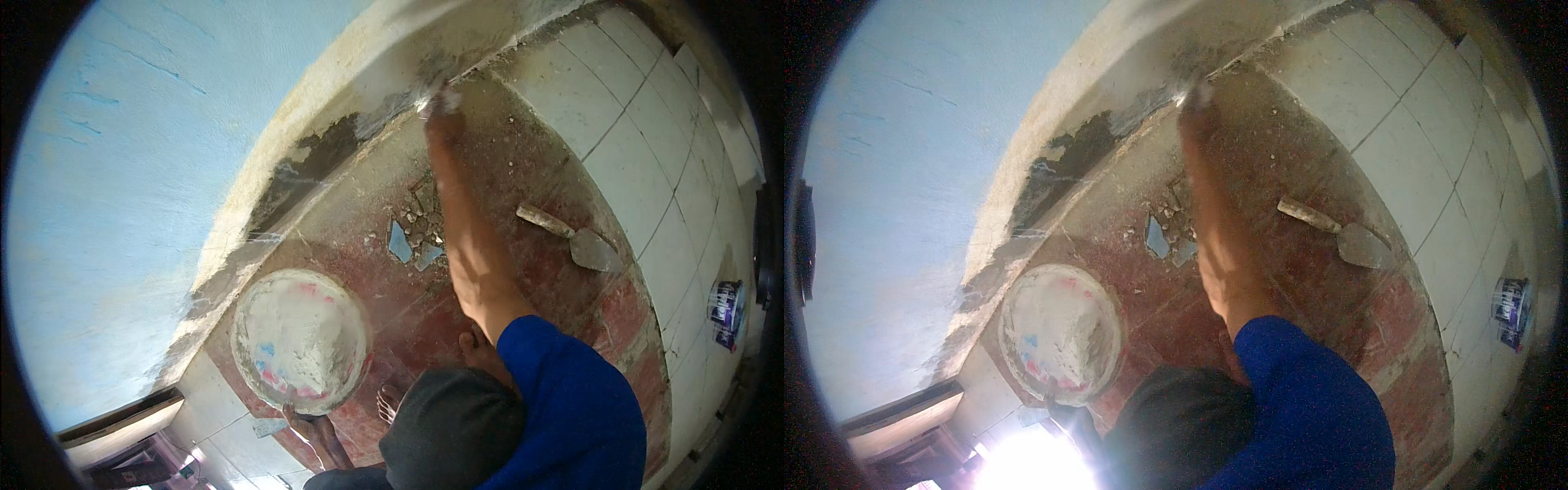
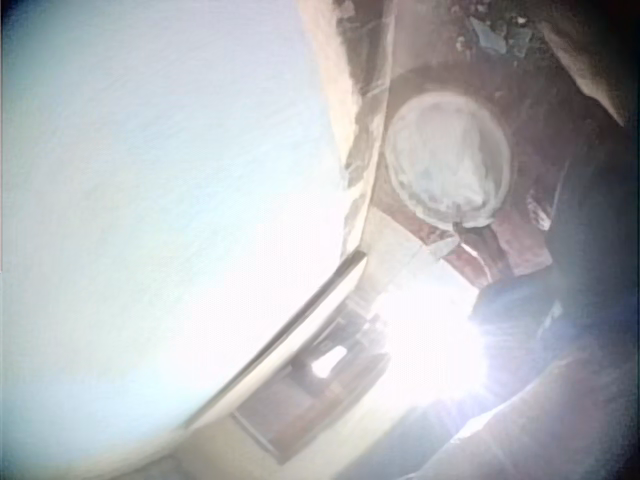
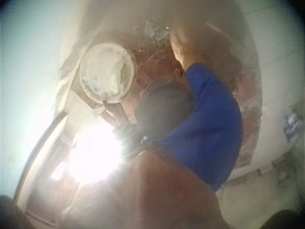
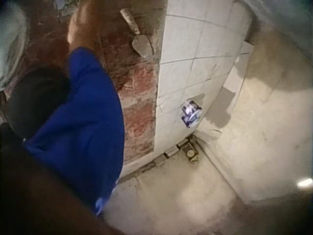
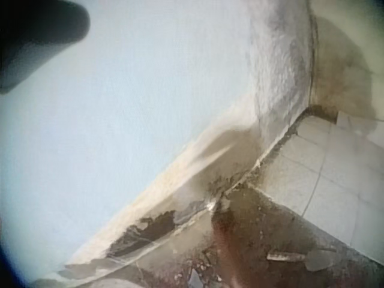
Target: The person mixes a white paste in a round tray using a trowel, then scoops the mixture and applies it to the wall near the floor. The person works barefoot on a tiled floor in a room under renovation.
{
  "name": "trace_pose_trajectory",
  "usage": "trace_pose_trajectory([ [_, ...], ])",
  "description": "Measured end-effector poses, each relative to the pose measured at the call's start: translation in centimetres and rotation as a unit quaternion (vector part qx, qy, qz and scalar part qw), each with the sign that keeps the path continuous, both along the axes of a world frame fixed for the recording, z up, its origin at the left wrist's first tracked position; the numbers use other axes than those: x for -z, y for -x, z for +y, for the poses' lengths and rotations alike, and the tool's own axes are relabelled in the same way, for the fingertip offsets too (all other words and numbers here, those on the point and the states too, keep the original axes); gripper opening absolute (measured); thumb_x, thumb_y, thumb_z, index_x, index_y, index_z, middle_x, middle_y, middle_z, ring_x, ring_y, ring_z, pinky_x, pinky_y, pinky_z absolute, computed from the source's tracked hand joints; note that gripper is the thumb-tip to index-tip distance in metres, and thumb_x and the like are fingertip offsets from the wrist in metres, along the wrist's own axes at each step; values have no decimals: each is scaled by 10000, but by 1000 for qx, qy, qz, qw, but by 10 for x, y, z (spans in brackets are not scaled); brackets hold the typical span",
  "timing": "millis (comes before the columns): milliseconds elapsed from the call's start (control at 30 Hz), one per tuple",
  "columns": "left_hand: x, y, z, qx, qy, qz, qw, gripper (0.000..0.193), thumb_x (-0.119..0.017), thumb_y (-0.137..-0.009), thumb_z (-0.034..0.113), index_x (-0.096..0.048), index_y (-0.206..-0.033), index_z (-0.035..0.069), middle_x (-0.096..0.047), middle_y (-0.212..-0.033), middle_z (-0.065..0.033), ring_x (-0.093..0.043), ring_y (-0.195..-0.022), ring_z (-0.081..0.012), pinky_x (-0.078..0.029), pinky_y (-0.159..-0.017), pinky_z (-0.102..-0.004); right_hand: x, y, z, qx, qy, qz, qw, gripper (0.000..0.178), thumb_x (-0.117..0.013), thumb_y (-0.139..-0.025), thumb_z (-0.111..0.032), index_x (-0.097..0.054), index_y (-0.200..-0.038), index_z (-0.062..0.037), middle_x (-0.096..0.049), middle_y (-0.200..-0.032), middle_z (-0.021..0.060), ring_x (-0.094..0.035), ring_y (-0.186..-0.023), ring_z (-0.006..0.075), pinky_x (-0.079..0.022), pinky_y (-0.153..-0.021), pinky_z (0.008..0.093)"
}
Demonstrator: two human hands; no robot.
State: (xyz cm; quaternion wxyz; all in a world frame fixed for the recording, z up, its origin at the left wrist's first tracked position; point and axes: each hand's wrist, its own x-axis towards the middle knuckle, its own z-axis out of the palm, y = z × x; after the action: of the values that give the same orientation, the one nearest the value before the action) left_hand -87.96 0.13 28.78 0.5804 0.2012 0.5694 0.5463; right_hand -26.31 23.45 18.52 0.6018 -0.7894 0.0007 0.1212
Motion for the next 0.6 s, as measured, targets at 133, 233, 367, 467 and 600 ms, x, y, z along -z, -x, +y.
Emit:
trace_pose_trajectory([
  [133, -5, 11, 1, -7, -1, 18, 1000, 620, -644, -901, 265, -482, -1422, -29, -498, -1445, -181, -459, -1332, -329, -370, -1138, -504, -24, 122, -11, -134, -105, -145, 975, 528, -609, -987, -422, -661, -1113, 88, -731, -1045, 230, -700, -986, 404, -536, -835, 481],
  [233, 1, 16, 2, -6, 3, 9, 1000, 623, -644, -901, 271, -482, -1422, -30, -493, -1450, -181, -453, -1337, -329, -365, -1141, -504, -37, 137, -29, -133, -259, -52, 955, 451, -663, -967, -328, -657, -1103, 102, -731, -1038, 243, -705, -984, 403, -543, -831, 458],
  [367, 5, 12, 5, -5, 4, -4, 1000, 628, -643, -900, 278, -483, -1423, -32, -487, -1456, -181, -446, -1343, -329, -358, -1146, -504, -19, 4, -11, 4, -110, 16, 994, 530, -626, -980, -378, -639, -1192, 107, -704, -1107, 277, -669, -1074, 432, -500, -958, 497],
  [467, 21, -9, 19, 17, 7, -34, 999, 632, -643, -900, 283, -483, -1423, -34, -482, -1460, -181, -440, -1348, -330, -354, -1149, -504, -11, -60, 4, 8, 39, -108, 993, 570, -608, -980, -424, -636, -1233, 85, -692, -1156, 277, -660, -1099, 437, -490, -979, 528],
  [600, 9, 10, 20, -2, -8, -21, 1000, 637, -643, -900, 290, -483, -1424, -36, -476, -1466, -181, -432, -1354, -330, -347, -1154, -504, -75, 105, -11, -150, -128, -224, 954, 405, -643, -960, -325, -666, -1240, -33, -711, -1106, 232, -685, -975, 434, -539, -843, 489],
])
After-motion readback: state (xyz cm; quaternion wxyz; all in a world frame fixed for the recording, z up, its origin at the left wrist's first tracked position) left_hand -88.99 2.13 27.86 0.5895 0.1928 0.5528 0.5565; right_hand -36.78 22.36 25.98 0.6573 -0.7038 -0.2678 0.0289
